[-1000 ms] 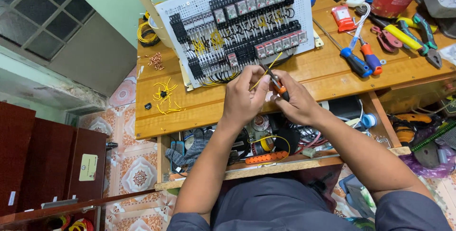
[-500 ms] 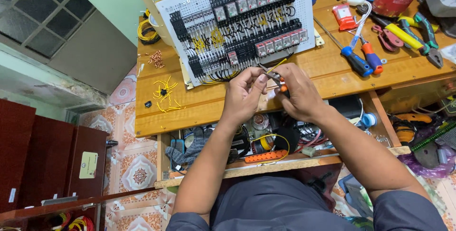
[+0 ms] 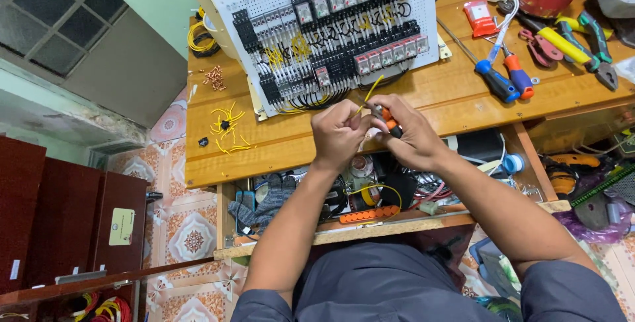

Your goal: Wiring an electrical control panel by stripping wires and connecting them to terminals.

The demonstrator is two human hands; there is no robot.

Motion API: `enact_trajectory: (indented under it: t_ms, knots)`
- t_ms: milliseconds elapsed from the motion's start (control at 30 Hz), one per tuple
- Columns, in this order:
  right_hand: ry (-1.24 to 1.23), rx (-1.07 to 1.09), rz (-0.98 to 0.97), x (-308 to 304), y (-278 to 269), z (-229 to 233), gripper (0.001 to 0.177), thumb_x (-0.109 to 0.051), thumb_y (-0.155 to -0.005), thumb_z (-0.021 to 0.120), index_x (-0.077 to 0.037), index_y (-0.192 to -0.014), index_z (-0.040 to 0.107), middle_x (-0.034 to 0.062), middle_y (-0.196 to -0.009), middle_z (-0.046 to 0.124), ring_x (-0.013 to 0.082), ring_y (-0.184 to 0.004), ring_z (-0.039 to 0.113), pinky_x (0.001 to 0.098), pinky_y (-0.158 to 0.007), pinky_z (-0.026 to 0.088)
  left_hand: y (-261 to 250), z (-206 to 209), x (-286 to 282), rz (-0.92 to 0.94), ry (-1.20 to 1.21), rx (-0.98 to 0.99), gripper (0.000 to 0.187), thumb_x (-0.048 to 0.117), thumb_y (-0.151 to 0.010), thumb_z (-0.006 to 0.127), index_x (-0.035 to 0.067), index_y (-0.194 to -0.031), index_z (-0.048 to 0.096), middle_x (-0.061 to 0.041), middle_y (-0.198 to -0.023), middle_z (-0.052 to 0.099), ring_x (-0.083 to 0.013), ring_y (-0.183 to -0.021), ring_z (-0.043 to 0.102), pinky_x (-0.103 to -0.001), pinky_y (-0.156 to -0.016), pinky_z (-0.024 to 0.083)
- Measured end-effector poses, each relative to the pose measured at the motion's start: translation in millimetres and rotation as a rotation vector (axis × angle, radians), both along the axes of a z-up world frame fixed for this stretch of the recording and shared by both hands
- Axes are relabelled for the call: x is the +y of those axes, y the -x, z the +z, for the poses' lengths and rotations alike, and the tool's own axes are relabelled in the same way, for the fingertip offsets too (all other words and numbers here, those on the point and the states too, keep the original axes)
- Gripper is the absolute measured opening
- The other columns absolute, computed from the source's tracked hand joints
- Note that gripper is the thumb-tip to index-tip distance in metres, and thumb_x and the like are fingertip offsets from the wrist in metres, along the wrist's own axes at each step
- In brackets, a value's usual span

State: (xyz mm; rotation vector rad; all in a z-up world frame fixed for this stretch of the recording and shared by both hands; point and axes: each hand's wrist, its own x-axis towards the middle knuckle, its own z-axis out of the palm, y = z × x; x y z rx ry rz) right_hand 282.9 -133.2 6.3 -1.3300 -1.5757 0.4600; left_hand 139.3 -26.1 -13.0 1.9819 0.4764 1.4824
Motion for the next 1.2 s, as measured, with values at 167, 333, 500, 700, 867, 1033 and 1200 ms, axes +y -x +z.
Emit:
enact_trajectory:
  t_ms: [167, 333, 500, 700, 867, 1033, 1200]
  knots:
    - [0.083, 0.092, -0.044, 2, -1, -18, 0.064, 0.001, -0.080, 0.067, -0.013, -0.142, 0.055, 0.0141, -0.098, 0.059, 0.0358, -0.096, 0.064, 0.0523, -0.089, 0.049, -3, 14, -7, 0.019, 0.069, -0.045, 0.049, 0.023, -0.075, 0.091, 0.014, -0.058, 0.046, 0.002, -0.046, 0.032, -0.0190, -0.041, 0.042, -0.025, -0.046, 0.038]
    - [0.139, 0.183, -0.087, 4, 10, -11, 0.063, -0.001, -0.082, 0.066, -0.015, -0.142, 0.056, 0.0128, -0.094, 0.061, 0.0291, -0.094, 0.062, 0.0481, -0.089, 0.050, -3, 11, -7, 0.103, 0.082, -0.064, 0.054, 0.024, -0.066, 0.096, 0.014, -0.056, 0.044, 0.000, -0.045, 0.031, -0.0223, -0.040, 0.045, -0.027, -0.046, 0.040]
    - [0.155, 0.192, -0.140, 2, 23, 8, 0.061, -0.001, -0.083, 0.064, -0.015, -0.142, 0.056, 0.0142, -0.095, 0.062, 0.0302, -0.096, 0.063, 0.0477, -0.090, 0.050, 2, 14, -12, 0.158, 0.070, -0.067, 0.059, 0.028, -0.065, 0.096, 0.012, -0.060, 0.040, -0.006, -0.045, 0.031, -0.0263, -0.041, 0.046, -0.029, -0.045, 0.039]
    - [-0.046, 0.303, -0.150, 17, 7, -26, 0.063, 0.004, -0.081, 0.051, -0.005, -0.143, 0.043, 0.0136, -0.102, 0.055, 0.0260, -0.094, 0.057, 0.0425, -0.088, 0.050, 4, 27, -36, 0.121, 0.109, -0.083, 0.065, 0.033, -0.069, 0.094, 0.010, -0.061, 0.034, -0.015, -0.046, 0.036, -0.0340, -0.042, 0.047, -0.036, -0.046, 0.039]
    - [0.025, 0.051, -0.133, 7, -1, -6, 0.058, 0.001, -0.088, 0.054, -0.008, -0.145, 0.045, 0.0176, -0.104, 0.058, 0.0356, -0.093, 0.061, 0.0501, -0.082, 0.050, 11, 12, -10, 0.203, 0.180, 0.035, 0.054, 0.040, -0.075, 0.087, 0.014, -0.062, 0.042, -0.010, -0.048, 0.043, -0.0276, -0.041, 0.050, -0.034, -0.046, 0.041]
    - [0.102, -0.129, 0.026, 16, 21, 24, 0.065, 0.002, -0.083, 0.060, -0.007, -0.146, 0.045, 0.0203, -0.106, 0.061, 0.0431, -0.093, 0.066, 0.0549, -0.080, 0.051, 39, -54, 43, 0.067, 0.625, -0.139, 0.024, 0.036, -0.100, 0.068, 0.016, -0.087, 0.068, 0.006, -0.070, 0.059, -0.0023, -0.069, 0.051, -0.020, -0.057, 0.046]
    - [0.405, 0.142, 0.451, 51, 104, 54, 0.068, 0.001, -0.079, 0.057, -0.013, -0.145, 0.053, 0.0116, -0.099, 0.066, 0.0267, -0.087, 0.067, 0.0419, -0.080, 0.055, 32, -82, 53, -0.099, 0.624, -0.021, 0.022, 0.005, -0.104, 0.053, 0.013, -0.115, 0.071, -0.011, -0.102, 0.071, -0.0205, -0.097, 0.069, -0.024, -0.086, 0.053]
